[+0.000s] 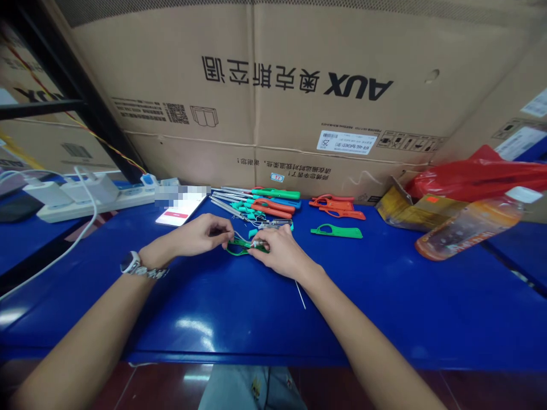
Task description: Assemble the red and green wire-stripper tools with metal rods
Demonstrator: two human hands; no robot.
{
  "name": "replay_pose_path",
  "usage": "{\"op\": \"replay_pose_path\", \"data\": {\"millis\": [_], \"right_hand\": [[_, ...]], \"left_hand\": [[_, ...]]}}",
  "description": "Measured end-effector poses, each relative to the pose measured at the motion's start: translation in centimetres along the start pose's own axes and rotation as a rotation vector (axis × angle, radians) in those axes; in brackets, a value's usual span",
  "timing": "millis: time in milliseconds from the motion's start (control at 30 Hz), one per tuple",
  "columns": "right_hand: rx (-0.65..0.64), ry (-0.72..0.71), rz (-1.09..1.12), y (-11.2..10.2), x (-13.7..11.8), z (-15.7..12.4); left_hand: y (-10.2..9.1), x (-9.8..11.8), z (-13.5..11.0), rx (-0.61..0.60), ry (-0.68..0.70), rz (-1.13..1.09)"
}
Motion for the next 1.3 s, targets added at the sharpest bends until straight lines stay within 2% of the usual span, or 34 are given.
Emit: {"op": "replay_pose_path", "data": {"millis": [300,433,633,733,800,1133,1300], "right_hand": [[-0.061,0.003,0.129,-0.1,0.0,0.1],[-0.067,0.028,0.140,0.1,0.5,0.2],[-0.078,0.038,0.147,0.2,0.7,0.3],[-0.088,0.050,0.147,0.2,0.8,0.4],[-0.091,0.057,0.148,0.2,0.8,0.4],[-0.087,0.052,0.168,0.0,1.1,0.2],[-0.094,0.039,0.177,-0.1,0.9,0.1]], "left_hand": [[0.2,0.9,0.4,0.047,0.077,0.259],[-0.4,1.7,0.3,0.148,0.144,0.290],[0.1,2.9,0.5,0.064,0.204,0.284],[0.3,3.0,0.7,0.107,0.217,0.302],[0.6,2.6,0.9,0.126,0.208,0.268],[1.9,1.4,1.6,0.026,0.170,0.006],[2.2,0.7,1.8,0.055,0.131,0.007]]}}
Point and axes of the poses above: each hand's wrist, its own z-axis towards the middle knuckle, its own y-axis out of the palm, x = y × z, the point moved 6 cm from there along z, towards the middle knuckle, and after that the axes turned 11 degrees about y, right-handed, at the moved point
